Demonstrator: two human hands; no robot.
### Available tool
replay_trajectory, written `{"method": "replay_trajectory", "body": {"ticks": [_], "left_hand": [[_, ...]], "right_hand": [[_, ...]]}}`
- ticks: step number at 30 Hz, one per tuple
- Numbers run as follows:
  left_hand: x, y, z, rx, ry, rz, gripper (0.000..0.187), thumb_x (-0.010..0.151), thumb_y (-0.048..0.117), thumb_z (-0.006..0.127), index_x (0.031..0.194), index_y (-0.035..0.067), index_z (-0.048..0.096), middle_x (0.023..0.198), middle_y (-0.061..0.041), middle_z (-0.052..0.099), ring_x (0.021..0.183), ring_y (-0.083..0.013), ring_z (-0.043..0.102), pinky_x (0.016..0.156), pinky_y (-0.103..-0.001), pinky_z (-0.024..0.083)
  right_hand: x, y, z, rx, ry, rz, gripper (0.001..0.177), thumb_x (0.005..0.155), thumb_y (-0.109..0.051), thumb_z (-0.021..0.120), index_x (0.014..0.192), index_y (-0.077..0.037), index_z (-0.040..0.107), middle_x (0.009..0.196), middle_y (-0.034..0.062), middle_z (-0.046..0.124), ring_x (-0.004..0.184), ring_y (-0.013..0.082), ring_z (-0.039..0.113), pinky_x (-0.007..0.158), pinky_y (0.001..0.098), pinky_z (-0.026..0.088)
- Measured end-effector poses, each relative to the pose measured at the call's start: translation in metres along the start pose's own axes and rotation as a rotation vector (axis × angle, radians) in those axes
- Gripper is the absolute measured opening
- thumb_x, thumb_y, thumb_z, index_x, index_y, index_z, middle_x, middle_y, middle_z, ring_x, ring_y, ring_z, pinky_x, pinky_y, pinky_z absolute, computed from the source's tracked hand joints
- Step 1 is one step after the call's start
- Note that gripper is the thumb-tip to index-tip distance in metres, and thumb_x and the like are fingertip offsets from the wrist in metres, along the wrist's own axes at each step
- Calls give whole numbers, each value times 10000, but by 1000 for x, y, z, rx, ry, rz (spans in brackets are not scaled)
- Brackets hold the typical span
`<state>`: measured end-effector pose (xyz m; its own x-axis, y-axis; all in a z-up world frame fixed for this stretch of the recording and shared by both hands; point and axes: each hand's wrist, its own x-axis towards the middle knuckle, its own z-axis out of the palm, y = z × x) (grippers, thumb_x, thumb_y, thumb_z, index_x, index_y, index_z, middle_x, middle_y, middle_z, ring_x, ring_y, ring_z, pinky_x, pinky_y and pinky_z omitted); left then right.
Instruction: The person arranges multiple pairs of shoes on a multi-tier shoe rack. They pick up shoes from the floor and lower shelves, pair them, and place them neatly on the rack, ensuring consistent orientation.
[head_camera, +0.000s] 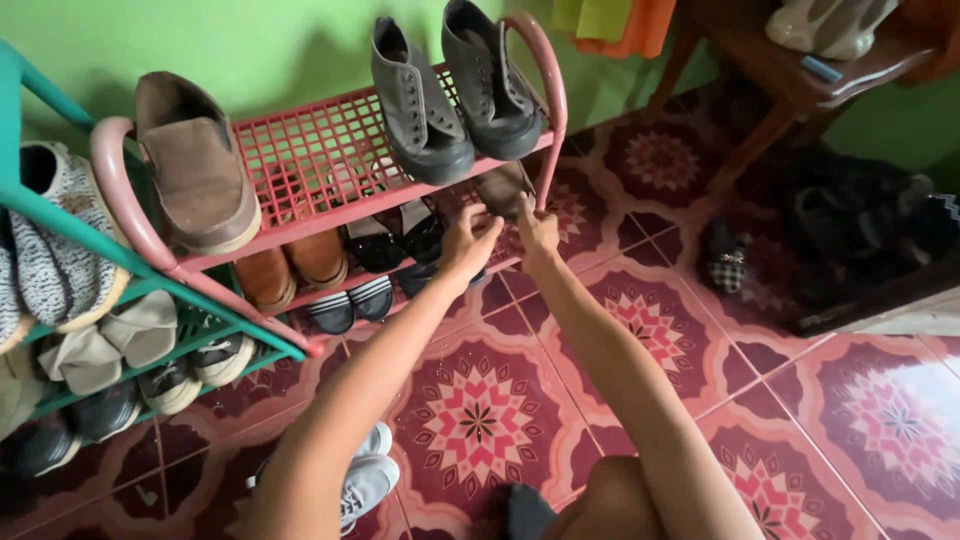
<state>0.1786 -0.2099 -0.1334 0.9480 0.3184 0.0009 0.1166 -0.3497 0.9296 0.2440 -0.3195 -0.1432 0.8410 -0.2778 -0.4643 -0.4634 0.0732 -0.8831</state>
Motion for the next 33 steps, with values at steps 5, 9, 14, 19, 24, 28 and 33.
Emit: {"method": "replay_trajectory", "body": {"ticks": [5,9,14,19,24,28,33], "left_hand": [[-5,19,2,41,-21,-119,712,901,596,662,1409,111,543,1340,-203,658,1295,-362,596,1107,-487,488],[-6,14,-7,67,-73,-175,771,892,675,633,1431,134,523,1382,-149,645,1339,-314,571,1135,-466,457],[-14,2,-34,73,-106,-251,893,895,766,551,1540,172,382,1517,-149,517,1404,-329,497,1132,-483,467],[-55,7,-84,-143,-137,-339,1121,862,702,695,1631,86,161,1646,-271,231,1424,-498,391,908,-542,606],[-80,-48,-126,129,-187,15,832,679,487,898,1283,-17,627,1223,-242,701,1191,-398,656,957,-501,572],[-121,-64,-176,127,-217,-46,842,680,394,929,1300,-47,568,1247,-288,680,1185,-441,650,995,-529,571],[-151,-10,-213,70,-217,266,774,651,335,920,1259,-31,610,1160,-270,693,1139,-470,649,945,-557,567]], "right_hand": [[3,-10,-1,-316,31,-21,922,782,-777,652,1305,-18,643,1335,222,654,1281,330,616,1086,431,516],[27,17,9,-28,52,37,717,735,-506,847,1216,1,687,1147,251,702,963,354,740,672,475,666],[10,75,-1,122,-283,-335,484,837,-130,765,1279,-28,597,1123,297,610,994,430,673,745,504,639],[-91,99,-6,527,-557,-53,256,933,-139,670,1169,-47,633,919,171,661,775,290,701,683,418,635],[-165,95,-30,36,-812,208,648,849,-171,777,1415,-204,465,1243,189,628,1081,431,691,846,586,542],[-168,121,-18,-28,-876,205,578,875,-42,765,1364,-203,505,1156,124,625,965,377,720,743,456,595],[-123,179,4,231,-1112,327,499,971,-86,603,1457,-170,527,1219,292,681,1060,456,715,926,599,571]]}}
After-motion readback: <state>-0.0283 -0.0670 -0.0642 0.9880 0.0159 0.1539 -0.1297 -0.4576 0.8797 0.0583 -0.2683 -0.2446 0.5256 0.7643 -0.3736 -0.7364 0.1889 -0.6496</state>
